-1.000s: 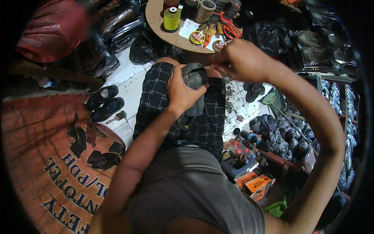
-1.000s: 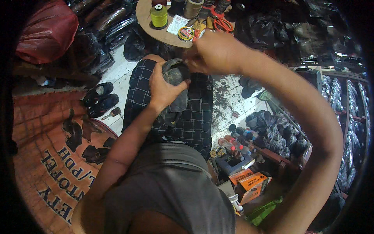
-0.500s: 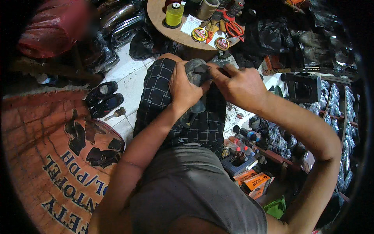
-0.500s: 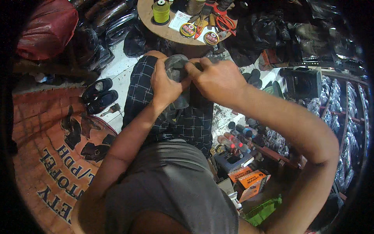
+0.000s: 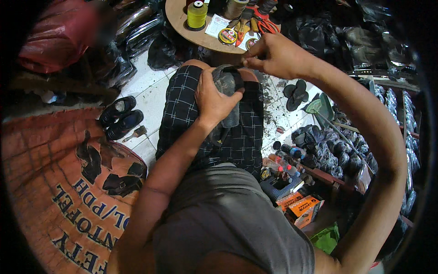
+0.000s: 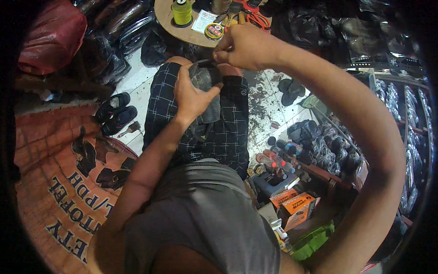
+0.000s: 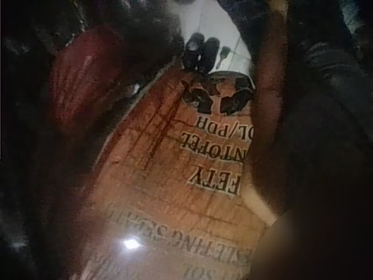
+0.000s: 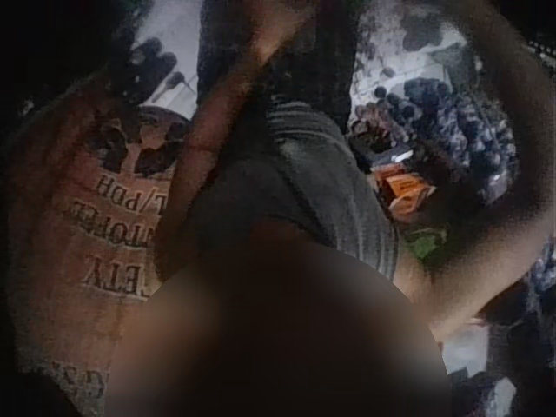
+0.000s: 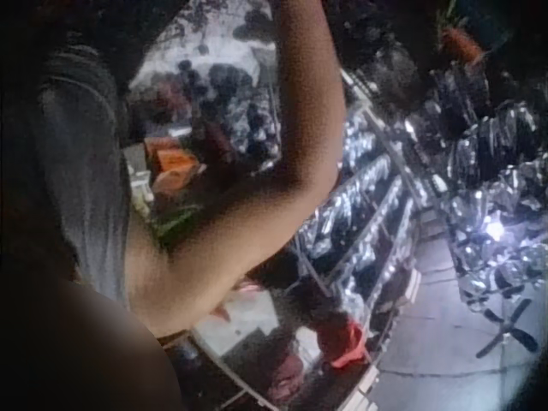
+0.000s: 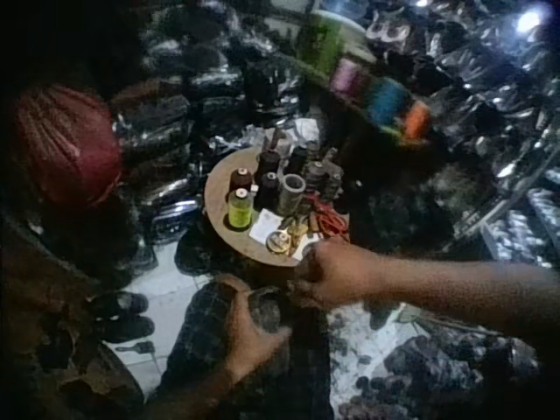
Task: The person sits on the floor in a cluttered workshop and repairs a black shoe. They use a small knife to scrape or trim the sole and heel area, then use red-handled pliers to pull or adjust parts of the shoe. The person handles the shoe repeatedly, turning it over to work on different sections.
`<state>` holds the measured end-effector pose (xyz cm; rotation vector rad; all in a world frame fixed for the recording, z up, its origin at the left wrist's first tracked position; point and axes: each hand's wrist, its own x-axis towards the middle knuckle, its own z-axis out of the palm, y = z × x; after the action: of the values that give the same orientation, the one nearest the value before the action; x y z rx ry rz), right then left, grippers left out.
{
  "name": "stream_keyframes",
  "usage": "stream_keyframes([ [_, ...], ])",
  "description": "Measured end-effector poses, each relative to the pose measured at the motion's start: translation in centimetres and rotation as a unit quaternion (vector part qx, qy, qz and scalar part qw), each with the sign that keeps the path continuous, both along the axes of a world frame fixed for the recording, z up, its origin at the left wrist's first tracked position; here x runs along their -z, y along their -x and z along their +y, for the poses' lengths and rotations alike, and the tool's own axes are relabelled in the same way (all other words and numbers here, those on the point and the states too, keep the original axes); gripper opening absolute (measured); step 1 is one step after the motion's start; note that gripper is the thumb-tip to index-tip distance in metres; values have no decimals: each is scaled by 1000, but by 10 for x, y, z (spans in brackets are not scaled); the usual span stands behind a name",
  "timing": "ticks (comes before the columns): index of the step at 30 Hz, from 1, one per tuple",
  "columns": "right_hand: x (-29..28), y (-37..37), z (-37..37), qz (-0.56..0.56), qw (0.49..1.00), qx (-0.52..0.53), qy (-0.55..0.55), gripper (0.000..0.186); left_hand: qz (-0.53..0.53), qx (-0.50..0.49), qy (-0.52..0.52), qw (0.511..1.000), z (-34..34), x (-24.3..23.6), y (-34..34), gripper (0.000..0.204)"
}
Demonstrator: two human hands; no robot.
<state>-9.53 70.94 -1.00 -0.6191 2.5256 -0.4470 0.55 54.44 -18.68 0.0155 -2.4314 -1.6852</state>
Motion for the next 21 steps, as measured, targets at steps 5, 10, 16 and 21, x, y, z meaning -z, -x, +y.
stream_keyframes([
  [5,-14,19,-7,-63,998,3,-20,25,4,1,0,1000,-1,-2,-1,79],
  [10,-19,38,-19,-83,995,-54,-4,29,7,-1,17,1000,-2,0,-3,82],
  [16,-28,52,-34,-14,981,-179,-68,26,0,8,3,1000,-6,0,0,81],
  [21,-17,-39,-17,191,960,-152,-135,23,-19,35,-45,998,-15,1,8,82],
])
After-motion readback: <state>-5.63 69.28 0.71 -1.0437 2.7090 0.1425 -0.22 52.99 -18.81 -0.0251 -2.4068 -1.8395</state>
